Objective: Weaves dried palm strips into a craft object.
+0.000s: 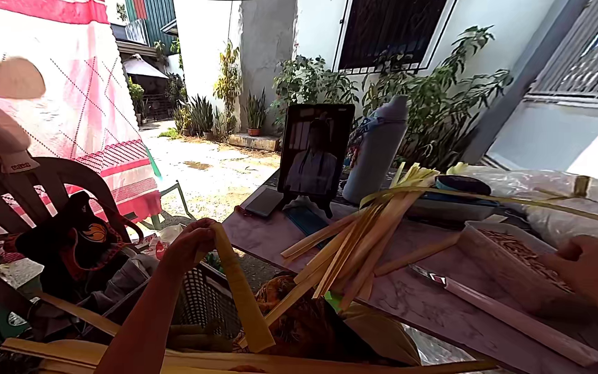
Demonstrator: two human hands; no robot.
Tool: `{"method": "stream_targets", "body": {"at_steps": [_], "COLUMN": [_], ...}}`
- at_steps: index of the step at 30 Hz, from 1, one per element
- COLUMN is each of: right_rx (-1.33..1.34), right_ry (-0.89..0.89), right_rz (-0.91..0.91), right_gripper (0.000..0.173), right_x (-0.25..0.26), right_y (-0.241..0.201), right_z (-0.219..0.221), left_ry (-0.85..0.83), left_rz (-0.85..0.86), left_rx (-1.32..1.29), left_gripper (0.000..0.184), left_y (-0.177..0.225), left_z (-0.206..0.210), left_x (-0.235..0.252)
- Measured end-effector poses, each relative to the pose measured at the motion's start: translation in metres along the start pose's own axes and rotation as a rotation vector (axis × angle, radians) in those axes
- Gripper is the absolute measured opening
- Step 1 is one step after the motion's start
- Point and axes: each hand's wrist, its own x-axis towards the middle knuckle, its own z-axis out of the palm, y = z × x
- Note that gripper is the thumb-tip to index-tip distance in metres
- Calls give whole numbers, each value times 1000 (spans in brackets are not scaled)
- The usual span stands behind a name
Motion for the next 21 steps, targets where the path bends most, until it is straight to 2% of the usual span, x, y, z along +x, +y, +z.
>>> {"method": "stream_targets", "body": {"at_steps": [3,8,11,15,17,21], "right_rx": [3,-105,-138,-156,-161,-130], "right_ry": [-67,-155,-189,-271,-317,-230], "right_rz": [48,102,68,-1,-15,27], "right_gripper": [24,27,21,31,31,21], "right_x": [1,3,9,22,21,18], "right_y": [-7,-9,-1,9,4,-2], "right_z": [-5,-8,-6,8,11,13], "left_ry": [56,40,16,-12,-7,-1], "left_rz": [-21,-27,-22,-38,-47,-67], "left_rx": [68,70,48,37,52,89], "left_gripper": [27,27,27,28,27,20], "left_y": [1,-4,-5,-5,-4,-3], "left_z": [-3,-14,-18,-15,-11,-10], "left_x": [-1,0,0,2,1,-3]}}
